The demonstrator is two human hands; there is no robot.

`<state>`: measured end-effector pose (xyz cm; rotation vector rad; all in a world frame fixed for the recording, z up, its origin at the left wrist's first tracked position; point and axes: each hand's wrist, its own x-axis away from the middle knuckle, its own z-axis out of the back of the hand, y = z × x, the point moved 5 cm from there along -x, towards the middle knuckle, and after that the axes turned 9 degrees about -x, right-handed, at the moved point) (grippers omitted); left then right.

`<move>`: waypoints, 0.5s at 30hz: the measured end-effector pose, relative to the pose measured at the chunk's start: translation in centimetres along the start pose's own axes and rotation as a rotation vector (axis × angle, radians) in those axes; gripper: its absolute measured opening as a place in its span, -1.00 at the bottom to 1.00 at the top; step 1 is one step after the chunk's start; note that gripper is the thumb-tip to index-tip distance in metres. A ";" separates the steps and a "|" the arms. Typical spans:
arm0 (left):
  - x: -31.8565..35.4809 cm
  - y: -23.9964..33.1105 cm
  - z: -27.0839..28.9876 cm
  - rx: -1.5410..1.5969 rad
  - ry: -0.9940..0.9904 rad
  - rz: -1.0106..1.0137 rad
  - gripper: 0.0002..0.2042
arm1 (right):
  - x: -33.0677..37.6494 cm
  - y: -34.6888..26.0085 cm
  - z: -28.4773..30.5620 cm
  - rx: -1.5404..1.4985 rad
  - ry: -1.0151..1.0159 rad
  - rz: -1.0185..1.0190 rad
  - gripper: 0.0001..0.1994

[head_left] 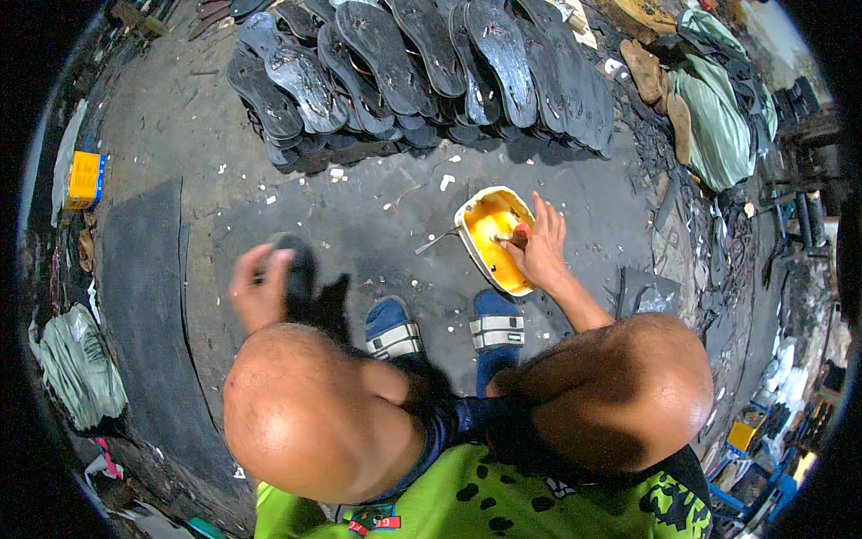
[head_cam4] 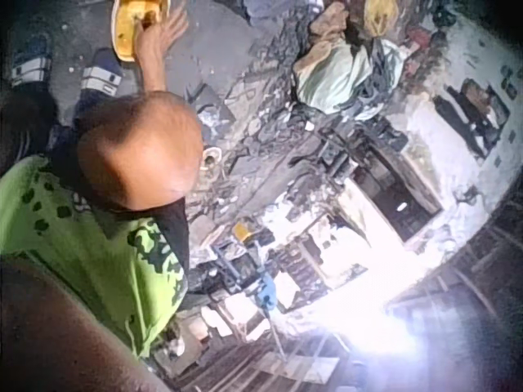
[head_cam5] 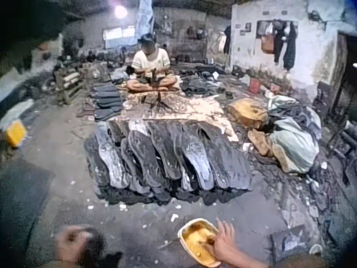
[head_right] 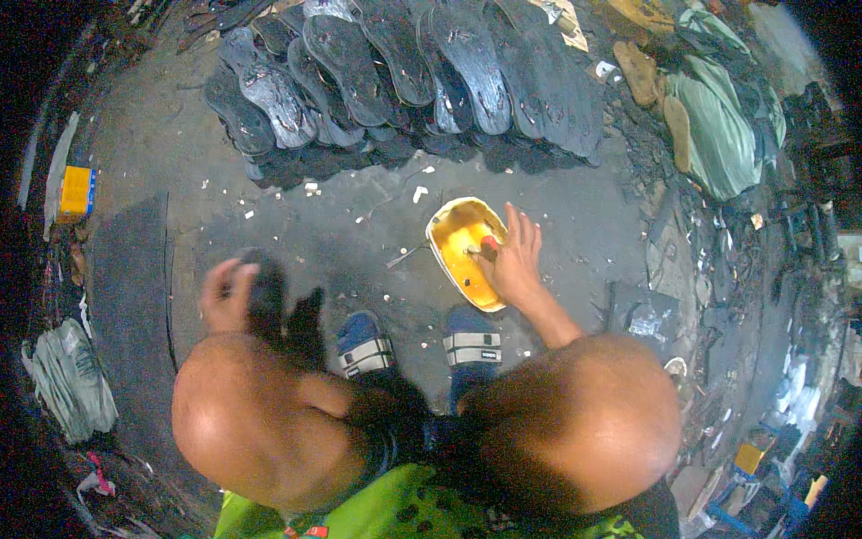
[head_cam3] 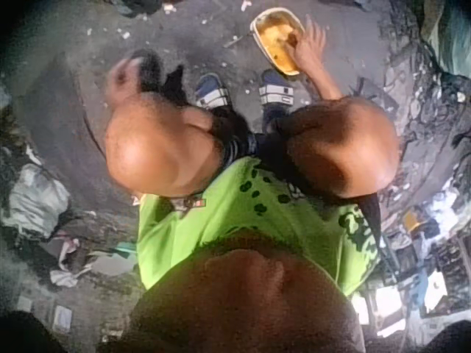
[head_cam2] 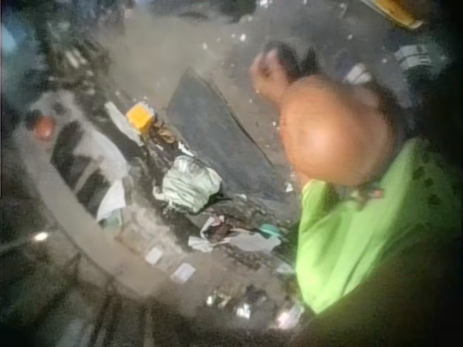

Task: The person applies a yellow adhesive to the soles of black flip-flops using a brush, then places them in a pile. Later, the person spreads the same adhesive onto a large black sheet on the floor.

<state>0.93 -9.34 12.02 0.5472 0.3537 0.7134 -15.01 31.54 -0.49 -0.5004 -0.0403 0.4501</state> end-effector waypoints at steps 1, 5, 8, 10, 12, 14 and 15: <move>0.9 0.3 -5.8 0.155 -0.102 -0.010 -0.70 | 1.0 0.9 1.5 0.071 0.011 -0.013 -0.56; 6.8 1.7 -12.3 -0.076 -0.184 -0.431 -0.59 | 2.7 2.3 4.2 -0.114 -0.023 -0.121 -0.62; 9.9 -3.7 -11.1 0.219 -0.107 -0.202 -0.54 | 4.2 1.5 8.8 -0.446 0.060 -0.245 -0.68; 10.5 -7.1 -10.8 0.163 -0.164 0.033 -0.59 | 5.6 2.1 11.0 -0.461 -0.004 -0.410 -0.71; 10.7 -7.1 -11.4 -0.226 -0.172 -0.351 -0.61 | 8.0 3.9 11.3 -0.248 0.003 -0.236 -0.73; 11.5 -8.3 -12.3 -0.034 -0.459 -0.266 -0.66 | 9.5 4.5 10.8 -0.063 -0.121 -0.271 -0.75; 12.2 -9.0 -12.8 0.062 -0.598 -0.215 -0.69 | 9.7 4.4 11.1 -0.077 -0.170 -0.309 -0.76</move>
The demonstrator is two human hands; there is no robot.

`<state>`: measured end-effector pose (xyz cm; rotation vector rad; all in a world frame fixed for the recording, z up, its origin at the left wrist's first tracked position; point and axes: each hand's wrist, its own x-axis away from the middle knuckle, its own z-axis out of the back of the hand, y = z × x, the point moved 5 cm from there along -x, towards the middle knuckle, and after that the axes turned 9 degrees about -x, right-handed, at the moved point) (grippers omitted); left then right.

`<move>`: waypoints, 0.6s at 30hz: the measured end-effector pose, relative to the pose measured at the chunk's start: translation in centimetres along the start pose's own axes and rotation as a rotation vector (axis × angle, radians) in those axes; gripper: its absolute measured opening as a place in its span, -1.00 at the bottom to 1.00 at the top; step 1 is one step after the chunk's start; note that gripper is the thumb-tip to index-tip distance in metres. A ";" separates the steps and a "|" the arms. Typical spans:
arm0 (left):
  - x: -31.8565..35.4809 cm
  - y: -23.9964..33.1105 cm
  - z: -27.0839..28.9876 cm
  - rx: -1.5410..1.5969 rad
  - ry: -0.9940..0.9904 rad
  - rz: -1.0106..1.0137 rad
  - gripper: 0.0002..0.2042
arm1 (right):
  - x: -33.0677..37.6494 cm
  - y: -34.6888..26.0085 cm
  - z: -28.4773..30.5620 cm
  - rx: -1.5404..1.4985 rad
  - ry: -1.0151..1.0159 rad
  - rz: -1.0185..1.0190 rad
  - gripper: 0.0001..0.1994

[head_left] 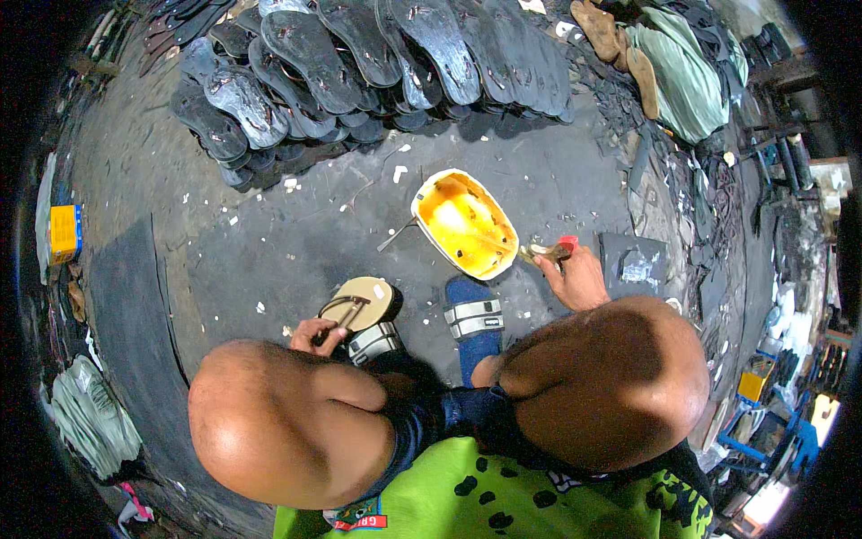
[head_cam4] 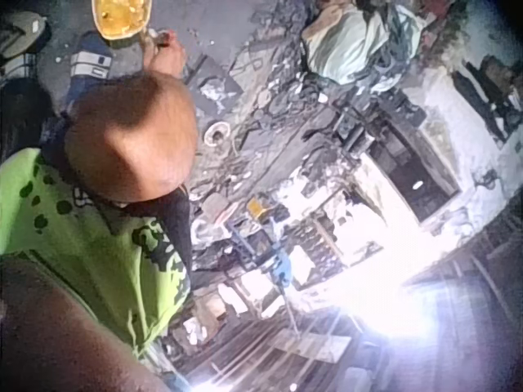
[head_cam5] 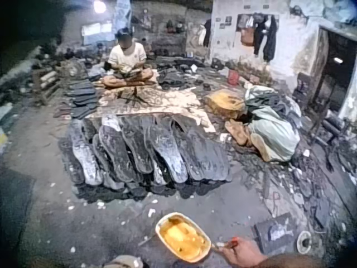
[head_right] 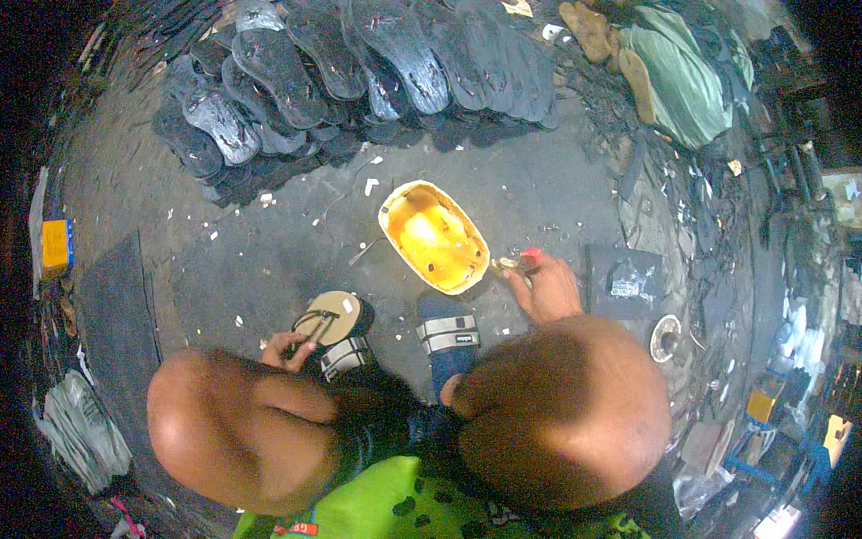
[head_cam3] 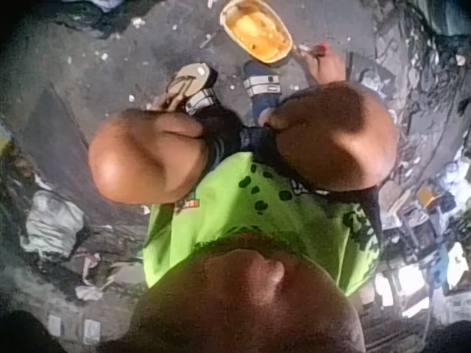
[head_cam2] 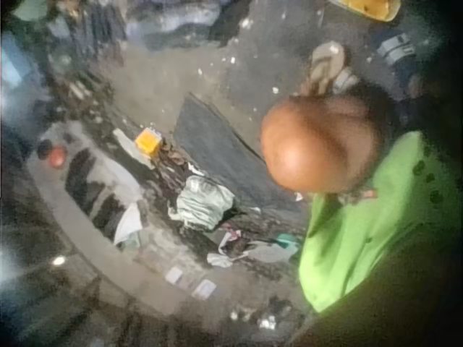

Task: The person applies a yellow adhesive to the soles of black flip-flops using a brush, then places them in a pile. Later, the person spreads the same adhesive onto a large black sheet on the floor.

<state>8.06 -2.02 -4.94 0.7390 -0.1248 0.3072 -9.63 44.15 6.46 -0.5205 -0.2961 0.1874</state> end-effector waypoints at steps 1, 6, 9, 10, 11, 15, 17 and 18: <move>0.3 -0.4 -0.3 -0.045 0.012 -0.026 -0.71 | 0.1 -0.1 0.1 -0.047 0.061 0.024 -0.76; -0.2 2.5 0.6 -0.452 -0.094 -0.422 -0.64 | 0.4 -0.8 -0.6 -0.097 0.080 0.034 -0.77; -1.9 5.6 0.5 -0.345 -0.049 -0.454 -0.53 | 0.3 0.1 -0.6 -0.135 0.182 0.057 -0.76; -2.7 4.3 -0.6 -0.223 -0.217 -0.477 -0.46 | 0.3 0.3 -1.0 -0.085 0.105 0.030 -0.75; -3.3 4.7 -0.8 -0.264 -0.253 -0.532 -0.47 | 0.3 0.4 -1.1 -0.031 0.035 -0.005 -0.74; -4.3 5.7 -1.3 -0.344 -0.323 -0.669 -0.48 | 0.4 -0.6 1.4 -0.329 0.072 -0.042 -0.72; -3.9 5.7 -1.1 -0.351 -0.316 -0.691 -0.48 | -0.8 -0.9 2.4 -0.682 0.121 -0.123 -0.70; -3.7 5.1 -1.2 -0.413 -0.316 -0.696 -0.43 | -1.9 -1.1 2.8 -0.984 0.127 -0.179 -0.69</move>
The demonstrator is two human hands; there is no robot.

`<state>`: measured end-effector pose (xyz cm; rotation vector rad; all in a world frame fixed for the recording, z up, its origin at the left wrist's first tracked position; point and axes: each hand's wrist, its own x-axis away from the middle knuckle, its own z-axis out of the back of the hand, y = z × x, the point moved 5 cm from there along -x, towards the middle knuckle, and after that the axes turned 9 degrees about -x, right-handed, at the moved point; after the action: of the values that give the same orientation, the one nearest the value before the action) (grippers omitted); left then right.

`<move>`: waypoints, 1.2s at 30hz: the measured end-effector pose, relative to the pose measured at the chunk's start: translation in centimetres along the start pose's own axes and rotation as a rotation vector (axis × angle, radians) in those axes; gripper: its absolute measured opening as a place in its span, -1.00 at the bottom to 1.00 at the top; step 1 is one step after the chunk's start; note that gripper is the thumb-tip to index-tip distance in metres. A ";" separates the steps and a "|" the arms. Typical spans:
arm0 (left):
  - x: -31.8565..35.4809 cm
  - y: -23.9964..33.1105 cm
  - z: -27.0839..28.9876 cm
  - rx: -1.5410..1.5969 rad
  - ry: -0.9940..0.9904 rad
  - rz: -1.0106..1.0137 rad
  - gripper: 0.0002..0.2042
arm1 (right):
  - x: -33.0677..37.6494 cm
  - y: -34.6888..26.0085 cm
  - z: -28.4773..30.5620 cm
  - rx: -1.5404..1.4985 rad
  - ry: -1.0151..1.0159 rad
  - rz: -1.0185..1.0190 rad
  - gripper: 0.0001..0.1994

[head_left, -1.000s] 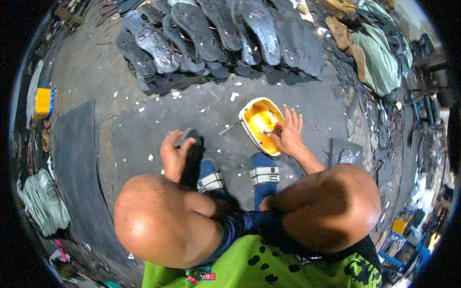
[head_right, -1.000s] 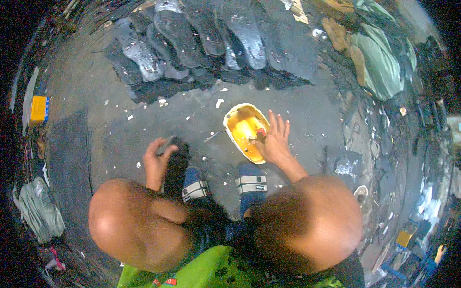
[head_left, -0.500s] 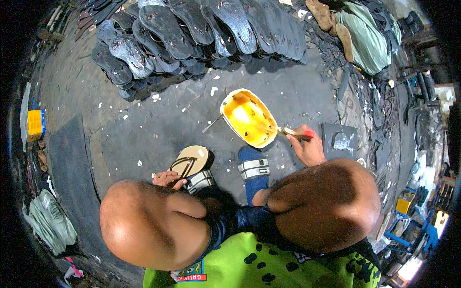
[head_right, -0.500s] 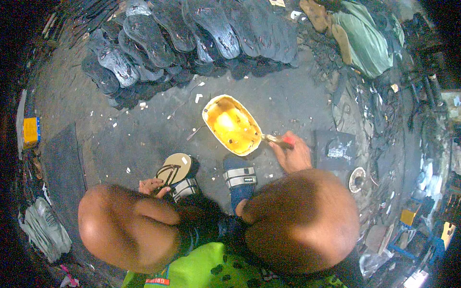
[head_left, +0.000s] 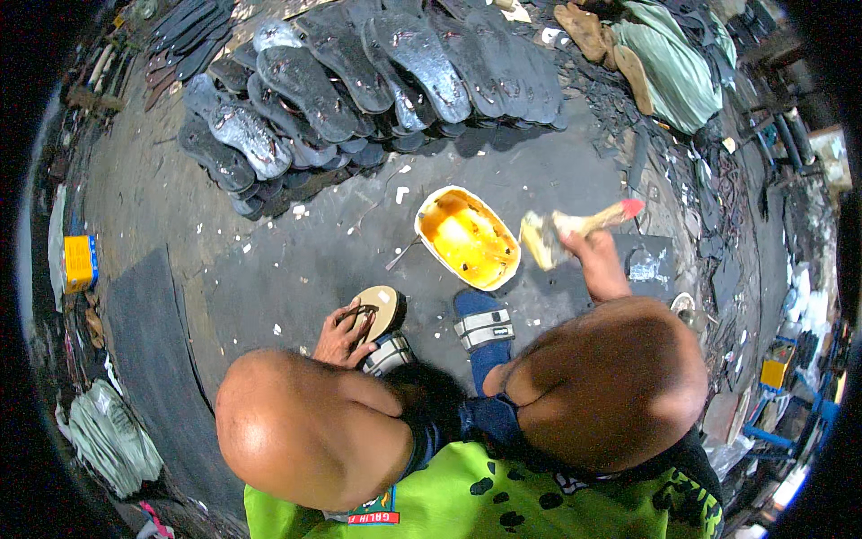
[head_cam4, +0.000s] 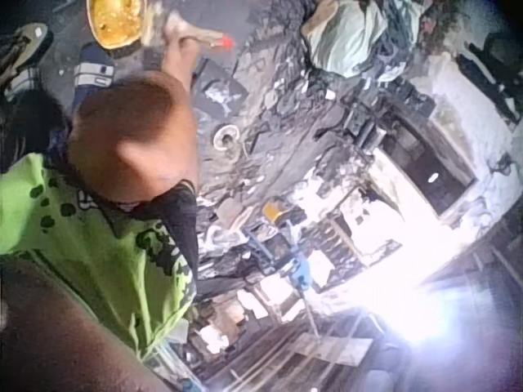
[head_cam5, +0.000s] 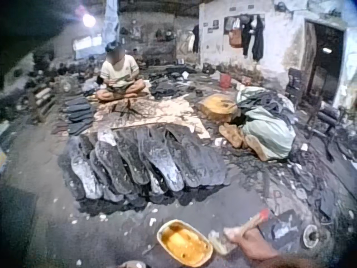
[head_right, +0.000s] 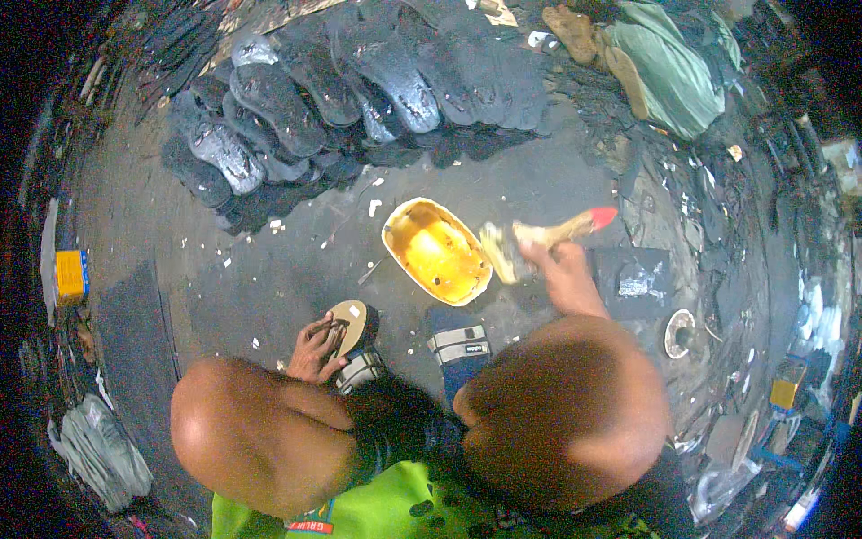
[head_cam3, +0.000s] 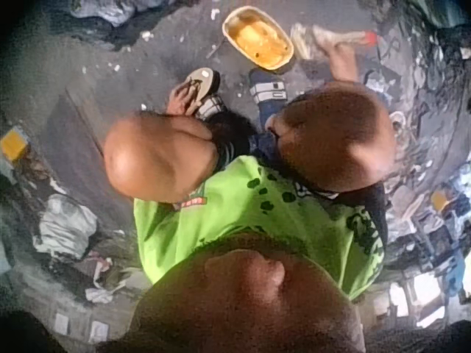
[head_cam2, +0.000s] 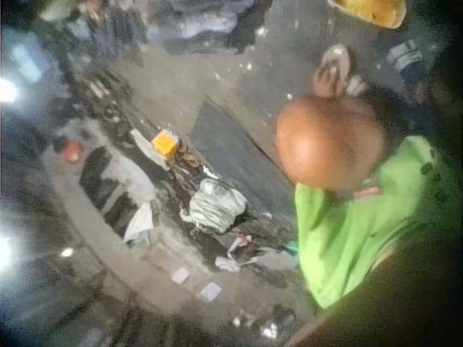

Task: The person applies a yellow adhesive to the soles of black flip-flops using a brush, then places them in a pile. Later, the person spreads the same adhesive onto a large black sheet on the floor.

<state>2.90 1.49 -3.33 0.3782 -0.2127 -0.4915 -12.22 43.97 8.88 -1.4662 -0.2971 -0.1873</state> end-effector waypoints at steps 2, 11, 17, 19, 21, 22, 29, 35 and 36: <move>-0.7 0.8 -0.2 -0.001 -0.005 -0.076 -0.41 | -1.5 -2.6 -0.4 -0.475 0.018 -0.017 -0.65; -8.2 1.4 11.9 1.270 0.321 0.608 -0.51 | -4.9 -14.9 -8.4 -0.860 -0.206 0.180 -0.61; -18.0 8.5 20.7 1.809 0.559 0.114 -0.46 | -5.7 -14.3 -15.1 -0.399 -0.069 0.418 -0.68; -18.7 9.0 20.2 1.584 0.505 0.111 -0.44 | -6.8 -14.9 -14.0 -0.334 -0.004 0.479 -0.69; -18.4 8.9 19.0 1.372 0.424 0.168 -0.45 | -7.8 -16.0 -13.3 -0.290 0.023 0.507 -0.68; -18.5 10.2 18.9 1.481 0.416 0.156 -0.47 | -6.9 -17.2 -13.4 -0.288 0.006 0.614 -0.75; -18.7 9.1 18.6 1.783 0.562 0.206 -0.49 | -1.9 -17.5 -15.8 0.138 -0.449 1.087 -0.82; -16.2 8.8 17.8 1.405 0.392 0.169 -0.50 | -8.7 -19.7 -12.0 0.128 0.024 0.894 -0.75; -16.2 9.6 18.2 1.646 0.449 0.156 -0.50 | -8.8 -19.2 -11.2 -0.008 0.066 0.798 -0.74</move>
<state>-12.27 11.90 15.35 2.0347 -0.1645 0.0468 -25.45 30.49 23.47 -1.4784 0.3514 0.4061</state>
